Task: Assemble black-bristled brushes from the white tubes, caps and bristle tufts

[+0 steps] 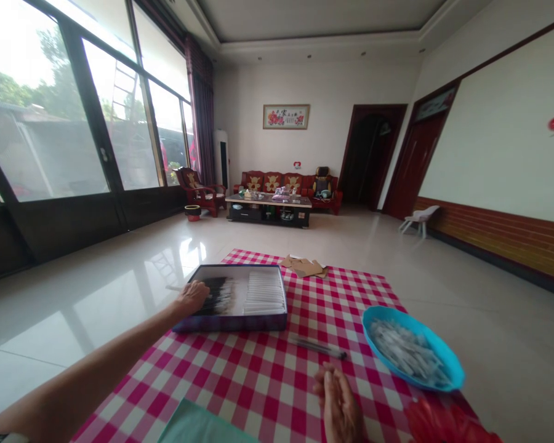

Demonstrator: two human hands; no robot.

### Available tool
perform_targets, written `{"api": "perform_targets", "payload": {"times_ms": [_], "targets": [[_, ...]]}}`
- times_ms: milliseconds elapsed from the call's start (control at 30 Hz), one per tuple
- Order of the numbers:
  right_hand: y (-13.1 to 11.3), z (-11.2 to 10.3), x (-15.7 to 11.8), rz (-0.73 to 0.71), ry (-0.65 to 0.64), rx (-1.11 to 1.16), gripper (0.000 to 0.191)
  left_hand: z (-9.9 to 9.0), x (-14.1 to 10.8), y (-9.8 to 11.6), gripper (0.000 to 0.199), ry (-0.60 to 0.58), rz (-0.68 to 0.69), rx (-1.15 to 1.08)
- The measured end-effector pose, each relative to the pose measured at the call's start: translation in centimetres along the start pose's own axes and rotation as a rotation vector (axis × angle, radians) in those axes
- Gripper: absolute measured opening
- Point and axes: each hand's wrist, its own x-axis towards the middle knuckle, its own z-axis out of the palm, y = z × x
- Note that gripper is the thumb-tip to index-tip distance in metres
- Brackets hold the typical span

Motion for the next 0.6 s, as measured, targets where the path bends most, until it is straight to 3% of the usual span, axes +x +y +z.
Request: {"api": "perform_targets", "payload": {"times_ms": [133,300,367,433,500,600], "targets": [[-0.2,0.2,-0.1,0.034,0.003,0.013,0.056,-0.7,-0.6,2.8,0.024,0.053,0.042,0.004],[0.3,0.3,0.1,0.04,-0.012,0.064,0.054,-2.5,-3.4,9.8,0.029,0.13,0.226,-0.131],[0.6,0.3,0.1,0.012,-0.017,0.068,0.053,-2.6,-4.6,12.6,0.038,0.153,0.325,-0.471],[0.8,0.4,0.0,-0.044,-0.025,0.022,0.05,-2.1,-5.3,15.0,0.048,0.1,0.362,-0.883],[0.7,0.4,-0.2,-0.109,-0.051,-0.047,0.047,-0.9,-5.5,17.0,0.055,-0.038,0.325,-1.292],[0.2,0.6,-0.6,-0.172,-0.093,-0.114,0.045,1.1,-5.6,19.0,0.056,-0.281,0.157,-1.784]]}}
